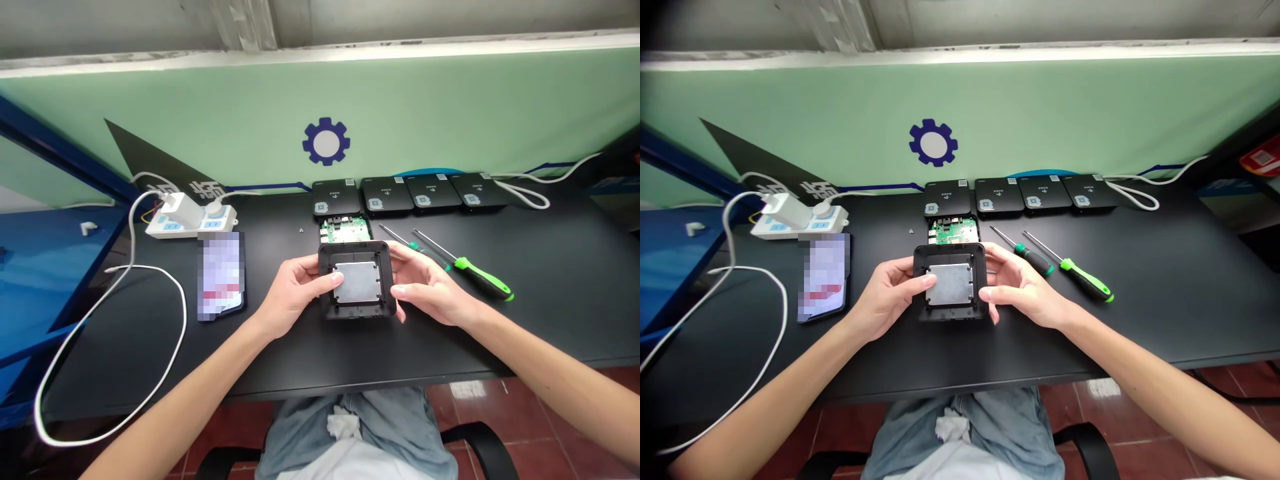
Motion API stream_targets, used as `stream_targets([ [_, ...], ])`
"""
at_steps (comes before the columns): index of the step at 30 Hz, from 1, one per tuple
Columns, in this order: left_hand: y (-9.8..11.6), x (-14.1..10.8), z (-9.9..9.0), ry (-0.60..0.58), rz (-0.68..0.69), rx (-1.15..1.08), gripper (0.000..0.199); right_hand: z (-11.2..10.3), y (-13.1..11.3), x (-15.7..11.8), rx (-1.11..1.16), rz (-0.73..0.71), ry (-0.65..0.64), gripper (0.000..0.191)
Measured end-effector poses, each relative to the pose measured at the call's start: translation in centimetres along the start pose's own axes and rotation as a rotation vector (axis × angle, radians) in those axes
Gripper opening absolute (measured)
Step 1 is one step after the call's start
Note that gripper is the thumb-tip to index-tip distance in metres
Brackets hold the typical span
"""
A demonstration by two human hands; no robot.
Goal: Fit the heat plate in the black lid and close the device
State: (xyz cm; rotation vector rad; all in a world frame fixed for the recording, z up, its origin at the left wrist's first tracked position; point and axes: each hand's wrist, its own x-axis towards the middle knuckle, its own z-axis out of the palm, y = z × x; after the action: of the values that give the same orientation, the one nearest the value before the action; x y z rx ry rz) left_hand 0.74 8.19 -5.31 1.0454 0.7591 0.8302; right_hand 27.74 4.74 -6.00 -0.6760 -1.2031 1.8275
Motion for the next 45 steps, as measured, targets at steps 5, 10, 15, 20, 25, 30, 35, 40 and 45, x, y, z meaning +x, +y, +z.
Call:
stream_targets([
  [5,0.1,0.0,0.1,0.007,-0.042,0.009,0.032,0.1,0.0,0.2,0.017,-0.002,0.041,0.045],
  [10,0.6,-0.1,0.2,-0.016,-0.091,-0.056,0.035,0.1,0.1,0.3,0.022,-0.008,0.068,0.046],
  [15,0.9,0.0,0.3,0.022,-0.098,-0.104,0.029,0.2,0.0,0.3,0.026,-0.008,0.089,0.047],
  [20,0.9,0.1,0.2,0.021,-0.110,-0.149,0.024,0.3,-0.5,0.2,0.039,0.011,0.110,0.044],
  [25,1.0,0.0,0.2,0.040,-0.149,-0.190,0.029,0.3,-0.6,0.0,0.059,0.054,0.125,0.045],
  [30,0.8,0.0,0.1,0.024,-0.153,-0.190,0.028,0.1,-0.5,-0.1,0.067,0.080,0.133,0.049],
  [35,0.7,0.0,-0.1,-0.015,-0.138,-0.139,0.025,0.1,-0.5,-0.1,0.071,0.089,0.149,0.055],
  [40,0.8,0.0,-0.1,-0.023,-0.142,-0.120,0.026,0.1,-0.5,-0.1,0.080,0.095,0.170,0.053],
  [45,1.1,0.0,0.0,-0.007,-0.154,-0.165,0.031,0.0,-0.6,-0.2,0.098,0.098,0.187,0.053],
])
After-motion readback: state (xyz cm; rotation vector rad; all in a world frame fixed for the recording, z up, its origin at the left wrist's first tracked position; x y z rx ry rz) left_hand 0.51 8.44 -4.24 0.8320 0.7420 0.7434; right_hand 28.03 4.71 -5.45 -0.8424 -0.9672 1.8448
